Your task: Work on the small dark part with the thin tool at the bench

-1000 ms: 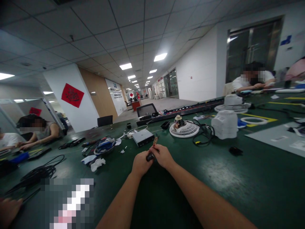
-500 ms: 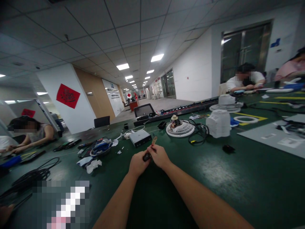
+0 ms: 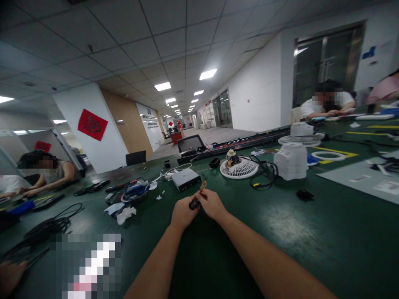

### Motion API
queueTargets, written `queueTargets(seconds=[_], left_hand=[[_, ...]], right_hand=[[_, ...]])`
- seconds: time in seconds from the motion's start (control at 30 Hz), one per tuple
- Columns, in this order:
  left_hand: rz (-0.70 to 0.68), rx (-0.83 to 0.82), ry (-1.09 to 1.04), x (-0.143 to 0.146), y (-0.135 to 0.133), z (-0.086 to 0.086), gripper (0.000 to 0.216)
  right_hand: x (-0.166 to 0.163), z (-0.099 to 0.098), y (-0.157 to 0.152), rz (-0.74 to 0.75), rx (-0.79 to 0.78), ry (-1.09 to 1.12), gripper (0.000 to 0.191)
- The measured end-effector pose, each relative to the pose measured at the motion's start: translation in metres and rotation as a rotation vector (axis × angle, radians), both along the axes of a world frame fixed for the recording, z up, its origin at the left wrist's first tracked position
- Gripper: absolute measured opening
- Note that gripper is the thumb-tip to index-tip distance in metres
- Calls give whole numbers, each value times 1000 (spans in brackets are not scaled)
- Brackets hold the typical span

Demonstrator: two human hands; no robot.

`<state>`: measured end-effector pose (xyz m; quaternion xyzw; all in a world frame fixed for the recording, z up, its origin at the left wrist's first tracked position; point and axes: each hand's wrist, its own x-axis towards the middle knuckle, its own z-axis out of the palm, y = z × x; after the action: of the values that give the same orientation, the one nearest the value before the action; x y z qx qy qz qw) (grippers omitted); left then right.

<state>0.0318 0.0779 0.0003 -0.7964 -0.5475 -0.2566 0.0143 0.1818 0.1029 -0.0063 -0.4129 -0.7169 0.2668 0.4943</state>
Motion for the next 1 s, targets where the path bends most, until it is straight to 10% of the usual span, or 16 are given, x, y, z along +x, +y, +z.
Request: queueTargets(seconds=[1.0], left_hand=[[22,12,5,-3,2,0,44]], right_hand=[[5,-3,6,-38,5,-23,32]])
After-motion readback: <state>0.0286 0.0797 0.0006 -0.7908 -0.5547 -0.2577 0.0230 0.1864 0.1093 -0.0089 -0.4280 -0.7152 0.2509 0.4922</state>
